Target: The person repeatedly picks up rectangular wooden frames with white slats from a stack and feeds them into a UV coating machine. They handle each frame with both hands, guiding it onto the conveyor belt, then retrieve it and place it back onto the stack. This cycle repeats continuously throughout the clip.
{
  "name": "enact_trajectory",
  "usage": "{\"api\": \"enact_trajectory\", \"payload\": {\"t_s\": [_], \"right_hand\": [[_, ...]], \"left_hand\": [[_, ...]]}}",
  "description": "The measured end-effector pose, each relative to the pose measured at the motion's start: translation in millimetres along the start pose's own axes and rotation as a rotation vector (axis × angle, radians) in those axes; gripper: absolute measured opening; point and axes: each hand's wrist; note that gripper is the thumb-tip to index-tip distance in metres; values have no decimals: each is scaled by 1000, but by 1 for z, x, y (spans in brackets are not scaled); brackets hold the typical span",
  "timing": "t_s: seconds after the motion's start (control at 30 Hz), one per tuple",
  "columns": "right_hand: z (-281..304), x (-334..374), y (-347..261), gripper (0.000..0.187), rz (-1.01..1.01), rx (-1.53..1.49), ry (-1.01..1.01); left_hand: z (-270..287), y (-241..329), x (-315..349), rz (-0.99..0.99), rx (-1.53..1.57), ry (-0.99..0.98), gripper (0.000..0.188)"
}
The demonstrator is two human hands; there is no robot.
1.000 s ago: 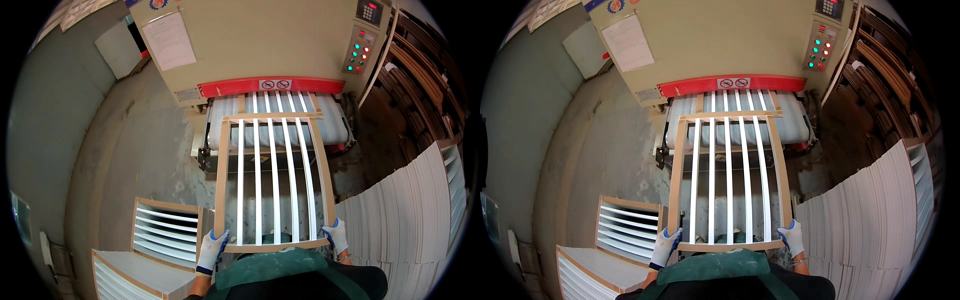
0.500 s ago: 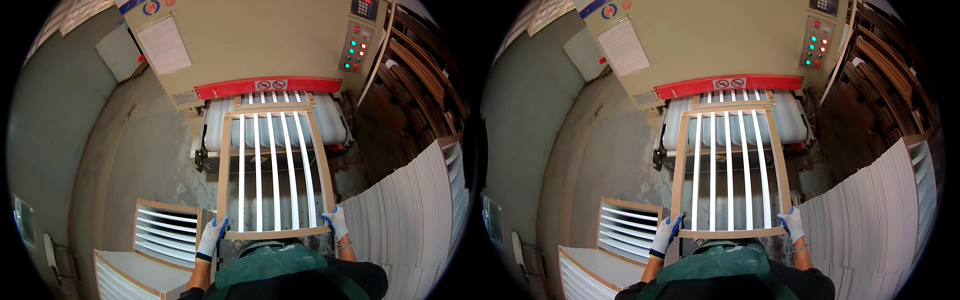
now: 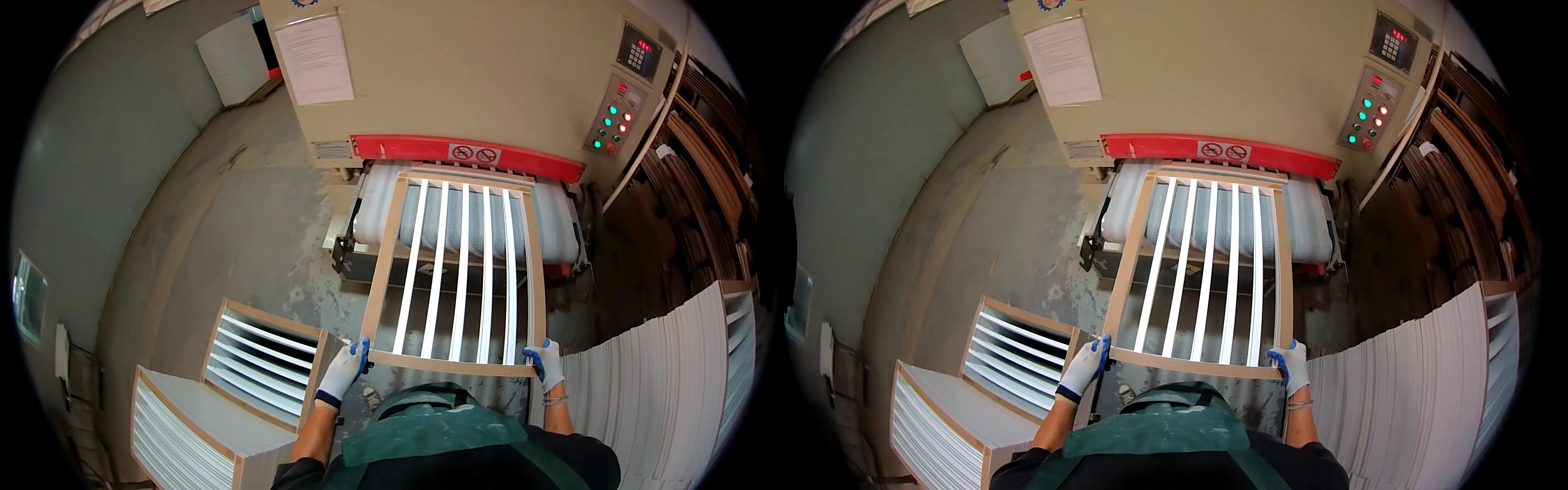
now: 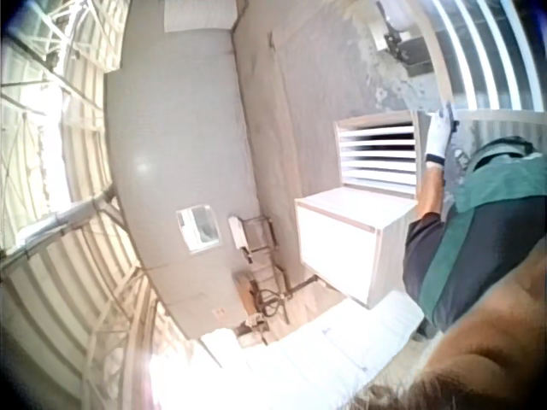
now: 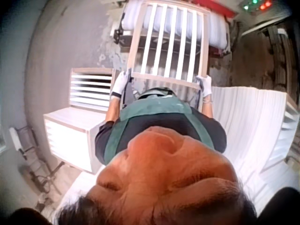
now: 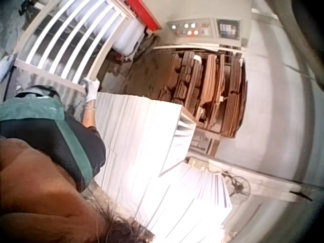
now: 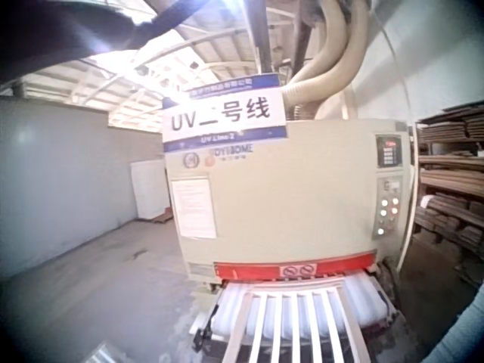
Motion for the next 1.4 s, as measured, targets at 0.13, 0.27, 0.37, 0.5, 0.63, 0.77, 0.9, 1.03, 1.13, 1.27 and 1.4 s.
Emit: {"api": "enact_trajectory", "payload": {"t_s": [0.13, 0.27, 0.37, 0.5, 0.63, 0.77, 0.9, 1.03, 1.13, 1.27, 1.4], "right_hand": [[9, -14, -5, 7, 23, -145, -83], [15, -13, -8, 22, 107, -152, -165], [20, -7, -11, 31, -274, -340, -185], [18, -14, -12, 32, -171, -370, -203], [14, -25, -17, 37, -128, -466, -172], [13, -30, -21, 38, -119, -461, -155], [10, -33, -17, 33, -126, -433, -99], [6, -31, -12, 32, -120, -416, -50], [10, -18, -16, 29, -151, -383, -44], [14, 3, -24, 29, -204, -295, -36], [14, 10, -29, 25, -208, -165, 4]], "left_hand": [[0, -3, -25, 195, 125, -101, 58], [5, -4, -46, 313, 317, -145, 61], [3, -1, -63, 359, 447, -118, 61], [6, 5, -84, 429, 486, -134, 61], [10, 1, -94, 328, 481, -156, 55], [5, -14, -103, -41, 93, -80, 43], [0, -22, -109, -160, 62, -37, 45], [5, -10, -104, 74, 114, -126, 46], [6, 5, -94, 165, 171, -151, 49], [3, 11, -73, 264, 204, -210, 44], [0, 10, -55, 246, 202, -236, 43]]}}
Point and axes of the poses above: each hand's wrist, its own x-axis away from the middle knuckle, its own z-axis out of the back of the hand, y = z × x, and after that the axes turned 13 degrees about -y, right-handed
